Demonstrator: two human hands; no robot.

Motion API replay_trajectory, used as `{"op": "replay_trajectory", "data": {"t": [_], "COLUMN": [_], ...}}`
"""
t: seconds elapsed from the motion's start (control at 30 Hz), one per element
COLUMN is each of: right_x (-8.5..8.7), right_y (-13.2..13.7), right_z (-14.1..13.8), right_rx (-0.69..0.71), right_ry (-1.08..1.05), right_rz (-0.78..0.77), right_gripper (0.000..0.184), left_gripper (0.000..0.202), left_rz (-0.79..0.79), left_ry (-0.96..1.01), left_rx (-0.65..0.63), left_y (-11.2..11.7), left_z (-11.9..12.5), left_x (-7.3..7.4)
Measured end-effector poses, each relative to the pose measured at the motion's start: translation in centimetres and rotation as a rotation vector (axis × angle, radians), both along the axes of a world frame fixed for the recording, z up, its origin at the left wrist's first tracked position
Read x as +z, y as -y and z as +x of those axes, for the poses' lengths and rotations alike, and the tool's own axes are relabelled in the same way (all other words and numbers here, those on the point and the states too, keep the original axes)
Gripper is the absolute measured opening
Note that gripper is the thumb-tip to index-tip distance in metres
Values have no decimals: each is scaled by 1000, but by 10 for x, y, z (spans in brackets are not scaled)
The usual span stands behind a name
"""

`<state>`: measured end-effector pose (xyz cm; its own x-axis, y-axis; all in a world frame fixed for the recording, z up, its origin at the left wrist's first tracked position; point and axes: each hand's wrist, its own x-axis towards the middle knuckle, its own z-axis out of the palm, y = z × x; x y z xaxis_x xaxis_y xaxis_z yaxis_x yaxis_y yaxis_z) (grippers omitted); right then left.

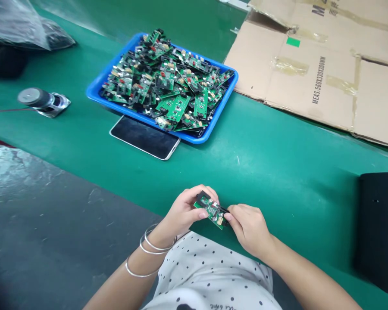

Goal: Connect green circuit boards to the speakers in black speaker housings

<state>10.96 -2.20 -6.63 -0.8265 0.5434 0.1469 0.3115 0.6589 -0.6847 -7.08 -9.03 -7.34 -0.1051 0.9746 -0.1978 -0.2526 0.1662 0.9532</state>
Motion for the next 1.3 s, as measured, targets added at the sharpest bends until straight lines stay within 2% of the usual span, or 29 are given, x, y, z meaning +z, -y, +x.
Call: {"op": "replay_trajectory", "data": {"t": [0.63,0.83,0.97,1.07,1.3], "right_x": [-1,-1,-2,-3,-2], "right_y": [0,-3,-5,-7,-10], "right_z": [-2,-1,0,3,7], "right_rx": [-23,3,17,22,24], "right_ry": [-64,-8,-40,-83,-138], "right_rz": [-1,83,160,158,121], "right_gripper": [34,35,31,26,22], "left_gripper": [39,16,24,34,27], "left_rz": [30,45,85,125,126], "left_ry": [67,-167,-291,-313,-420], "left_rx": [3,15,83,60,22], "left_y": [1,6,11,14,21], "left_z": [0,7,21,28,34], "left_x": [0,5,14,22,36]}}
